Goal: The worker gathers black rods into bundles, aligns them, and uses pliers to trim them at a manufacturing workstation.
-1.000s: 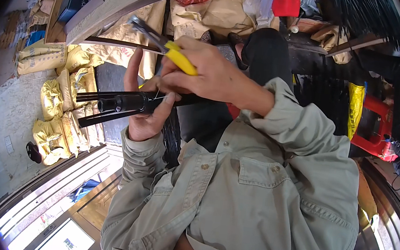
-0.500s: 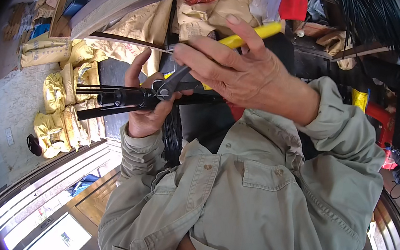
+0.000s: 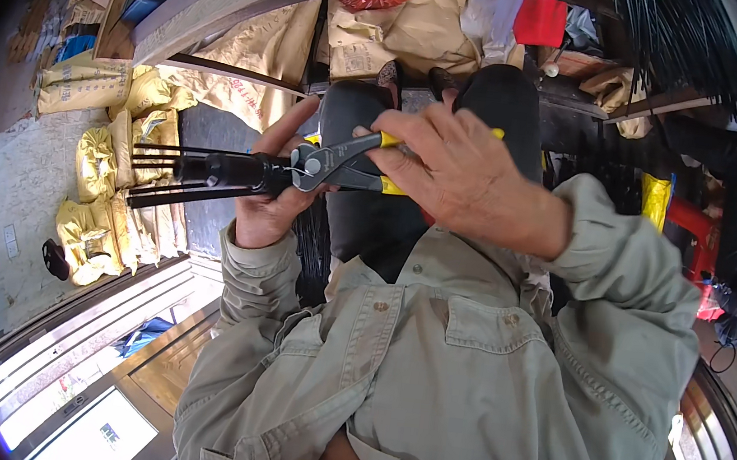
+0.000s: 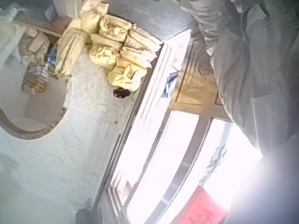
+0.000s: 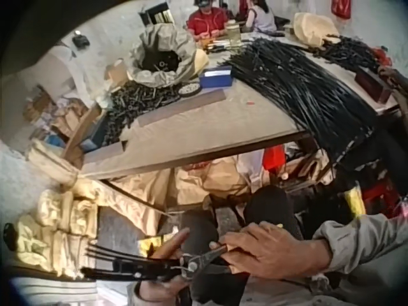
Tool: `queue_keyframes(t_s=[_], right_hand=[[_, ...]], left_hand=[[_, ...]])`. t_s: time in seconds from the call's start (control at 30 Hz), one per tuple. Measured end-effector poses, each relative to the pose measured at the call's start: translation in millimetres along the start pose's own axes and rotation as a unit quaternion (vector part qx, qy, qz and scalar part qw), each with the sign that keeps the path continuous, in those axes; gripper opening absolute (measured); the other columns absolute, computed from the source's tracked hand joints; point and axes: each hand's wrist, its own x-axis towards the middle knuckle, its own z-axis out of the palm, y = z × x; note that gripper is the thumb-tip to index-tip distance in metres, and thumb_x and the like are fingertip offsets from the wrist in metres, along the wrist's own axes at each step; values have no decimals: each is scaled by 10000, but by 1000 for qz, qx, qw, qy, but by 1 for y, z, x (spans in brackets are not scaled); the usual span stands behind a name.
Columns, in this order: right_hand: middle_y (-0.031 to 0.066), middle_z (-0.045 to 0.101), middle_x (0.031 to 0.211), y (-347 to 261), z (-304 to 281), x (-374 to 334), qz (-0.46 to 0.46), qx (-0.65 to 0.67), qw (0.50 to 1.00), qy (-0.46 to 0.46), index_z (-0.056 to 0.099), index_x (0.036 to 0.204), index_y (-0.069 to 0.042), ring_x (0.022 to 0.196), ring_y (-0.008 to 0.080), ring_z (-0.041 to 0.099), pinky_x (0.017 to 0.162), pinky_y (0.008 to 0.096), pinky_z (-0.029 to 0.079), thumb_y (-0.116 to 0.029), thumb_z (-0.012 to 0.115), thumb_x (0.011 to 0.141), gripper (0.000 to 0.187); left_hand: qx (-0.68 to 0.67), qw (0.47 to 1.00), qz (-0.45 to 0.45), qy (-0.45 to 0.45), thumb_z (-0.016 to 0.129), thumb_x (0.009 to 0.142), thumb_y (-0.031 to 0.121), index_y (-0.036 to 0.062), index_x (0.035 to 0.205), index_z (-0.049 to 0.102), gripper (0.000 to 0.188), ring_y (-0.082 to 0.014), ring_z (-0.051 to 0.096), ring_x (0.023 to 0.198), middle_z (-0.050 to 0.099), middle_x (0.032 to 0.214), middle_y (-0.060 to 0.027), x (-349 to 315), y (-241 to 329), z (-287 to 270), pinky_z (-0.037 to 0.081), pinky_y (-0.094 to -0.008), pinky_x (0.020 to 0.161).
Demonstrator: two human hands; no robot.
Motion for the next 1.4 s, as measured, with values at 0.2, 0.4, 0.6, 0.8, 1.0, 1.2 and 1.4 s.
queue_keyframes(t_s=[0.2,0.4,0.6,0.8,1.0,1.2,1.4], right_hand=[[106,557,986,-2,8,-8,21,43,998,47,587,927,6,771,245,546,594,319,444,-50,649,671,270],[105,588,908,33,-59,31,256,552,642,-467,520,1070,-24,756,245,576,626,328,477,-83,699,665,447],[123,613,870,7,-45,12,70,198,951,-228,357,1221,-51,664,196,588,591,309,482,-100,666,733,579],[158,577,957,19,-67,15,207,504,765,-344,275,1305,-71,680,207,594,609,316,479,-108,658,735,688],[121,494,1058,17,-65,14,278,534,728,-327,420,1221,-55,780,237,571,664,349,468,-117,637,711,557],[120,470,1085,11,-43,10,19,-62,993,-99,587,1010,-15,838,269,540,699,355,454,-49,595,660,352],[138,474,1058,11,-39,17,17,-75,990,-115,583,1010,-9,850,284,529,716,352,448,-33,592,627,384]], left_hand=[[61,996,-34,-57,709,754,164,-23,1334,320,724,-79,505,772,537,822,-10,-6,1,-9,407,-212,706],[43,990,53,-121,725,740,253,-22,1253,444,646,-103,502,834,551,935,-30,1,-2,-11,407,-232,731],[42,993,102,-43,747,704,259,5,1148,537,553,-142,518,898,556,1020,-73,-1,-19,-4,409,-265,778],[-31,994,27,-97,720,728,250,15,1092,563,461,-190,525,968,552,1075,-118,0,-16,-13,396,-292,833],[0,990,128,-60,708,743,250,-5,1065,556,438,-182,510,950,542,1042,-105,6,-28,-8,384,-284,825],[12,995,91,41,688,766,276,-18,1067,539,446,-170,492,934,517,1031,-93,1,-30,4,368,-279,834],[29,990,110,81,668,779,304,-28,1090,511,481,-155,492,915,508,1043,-96,1,-26,4,375,-264,808]])
